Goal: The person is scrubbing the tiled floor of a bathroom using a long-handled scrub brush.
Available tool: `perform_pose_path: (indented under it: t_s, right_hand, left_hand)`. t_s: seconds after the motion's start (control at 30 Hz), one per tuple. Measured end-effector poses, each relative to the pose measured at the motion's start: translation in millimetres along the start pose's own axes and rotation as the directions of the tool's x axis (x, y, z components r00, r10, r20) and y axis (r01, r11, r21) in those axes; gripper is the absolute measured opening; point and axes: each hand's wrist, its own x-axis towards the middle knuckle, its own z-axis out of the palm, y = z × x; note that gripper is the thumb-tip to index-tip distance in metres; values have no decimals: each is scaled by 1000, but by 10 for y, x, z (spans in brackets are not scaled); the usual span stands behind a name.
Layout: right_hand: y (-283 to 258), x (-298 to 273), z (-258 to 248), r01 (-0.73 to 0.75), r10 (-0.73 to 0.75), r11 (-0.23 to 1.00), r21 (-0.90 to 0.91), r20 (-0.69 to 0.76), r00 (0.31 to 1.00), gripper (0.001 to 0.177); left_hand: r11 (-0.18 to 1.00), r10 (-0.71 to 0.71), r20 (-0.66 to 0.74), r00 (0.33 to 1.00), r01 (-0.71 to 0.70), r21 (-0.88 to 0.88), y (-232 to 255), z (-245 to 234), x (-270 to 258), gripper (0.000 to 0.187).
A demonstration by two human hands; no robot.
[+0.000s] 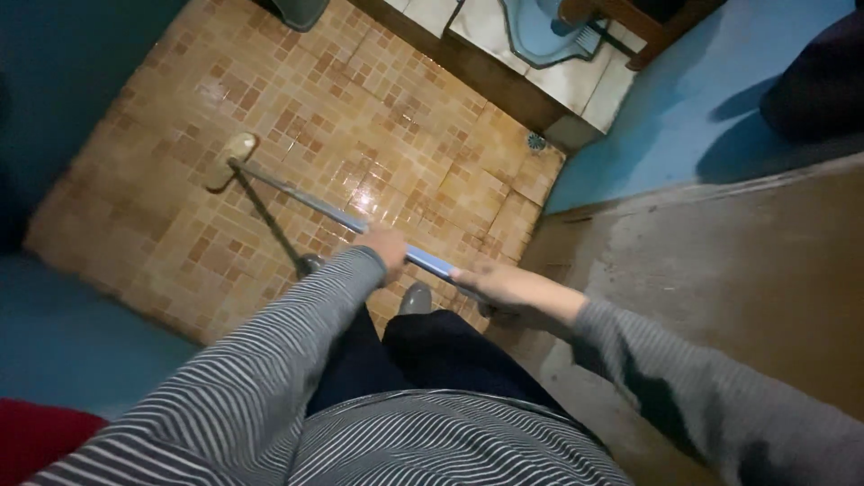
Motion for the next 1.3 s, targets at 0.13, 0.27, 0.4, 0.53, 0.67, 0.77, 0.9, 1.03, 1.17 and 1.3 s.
perform_pose_path:
  t_s: [0.13,0.27,0.4,0.53,0.67,0.77,0.9,1.03,1.17,1.3]
  right_hand:
    - [-413,-798,11,-301,293,949,-90,-96,951,45]
    - [-353,-837,-32,-346,338,935,-82,-90,937,53]
    - [-412,-538,55,-275,272,957,-92,-40,961,53]
    - [-607,191,252,-182,174,966,-184,-57,983,59]
    - [-1159,546,626,-133,106,944,-302,-102,989,65]
    - [-1651,700,886,-147,146,987,-69,-18,989,59]
    - [-2035,1167,1053,-72,66,996,61,87,994,59]
    - [-2547,1479,1264,4,-18,997,83,166,986,51]
    - [-2728,1796,1357,-25,20,998,56,95,995,50]
    - [-2937,1486,1297,-12,14,999,30,-36,999,48]
  left_hand:
    - [986,8,90,996,-23,167,395,366,278,33]
    - [980,-10,80,997,-7,200,388,638,426,37]
    - [993,-94,-36,995,96,62,66,522,343,40]
    - [960,-266,25,964,267,-80,-197,-371,-273,37]
    - [980,-194,-122,973,188,-60,-947,-534,-293,36]
    - [980,-119,-105,987,133,147,-1596,-574,-170,34]
    - [973,-225,-225,948,230,-6,-2197,-858,-246,35]
    - [951,-215,-134,967,239,196,-2864,-961,-87,28]
    - [948,-318,-210,925,308,-80,-3113,-1171,-163,35]
    - [950,-313,-192,930,309,-50,-2786,-1441,-311,45]
